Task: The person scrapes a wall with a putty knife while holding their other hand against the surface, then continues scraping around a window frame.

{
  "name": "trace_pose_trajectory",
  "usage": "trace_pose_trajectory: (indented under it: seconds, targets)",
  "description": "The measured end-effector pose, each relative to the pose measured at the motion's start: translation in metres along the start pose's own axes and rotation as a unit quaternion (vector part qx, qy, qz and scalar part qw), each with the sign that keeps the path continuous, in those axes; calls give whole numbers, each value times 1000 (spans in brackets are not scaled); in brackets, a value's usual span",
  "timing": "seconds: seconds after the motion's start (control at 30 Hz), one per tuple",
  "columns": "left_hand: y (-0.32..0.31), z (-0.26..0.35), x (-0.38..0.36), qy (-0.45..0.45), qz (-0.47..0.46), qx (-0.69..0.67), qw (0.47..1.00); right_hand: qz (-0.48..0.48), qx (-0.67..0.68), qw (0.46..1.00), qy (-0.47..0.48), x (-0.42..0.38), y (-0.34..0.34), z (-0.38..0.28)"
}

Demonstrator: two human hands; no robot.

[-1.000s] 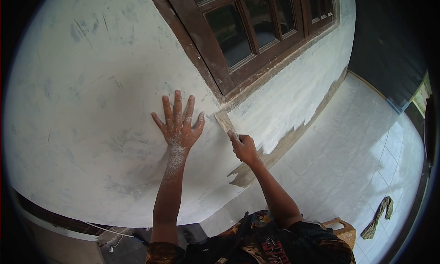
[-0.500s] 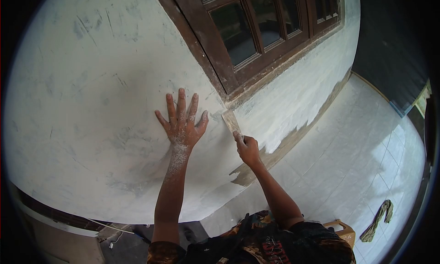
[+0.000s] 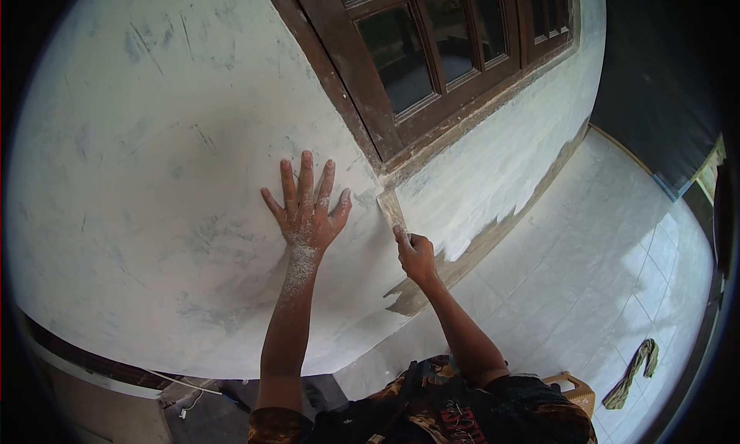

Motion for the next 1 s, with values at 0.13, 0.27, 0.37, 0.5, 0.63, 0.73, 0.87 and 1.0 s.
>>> trace_pose_trajectory:
  seconds: [0.13,0.27,0.37,0.5,0.63,0.73,0.87,1.0]
  targets:
    - [-1,0,1,-2,6,8,1000,-19,43,999,-14,-1,-2,-11]
    - [-1,0,1,-1,7,7,1000,-43,70,997,11,7,-5,-19]
    - [1,0,1,-4,4,8,1000,-18,38,999,-6,2,-3,-9]
    - [2,1,-1,-5,4,4,1000,-17,60,998,-7,4,-5,-11]
    - [0,1,2,-5,5,3,1000,-20,57,998,8,5,-3,-19]
    - [0,0,-1,-5,2,7,1000,-16,40,999,-13,1,0,-8]
    - [0,1,1,-6,10,8,1000,-3,61,997,50,12,-4,-18]
    - [0,1,1,-3,0,4,1000,-6,60,997,41,8,1,-17]
Point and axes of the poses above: each hand's wrist, its own x-axis towards the middle knuckle, its own y-axis out of the back of the hand, z = x × y, the point moved 5 cm from there along x, towards the middle knuckle, and after that the axes turned 5 degrees about -z, right-handed, at the moved point
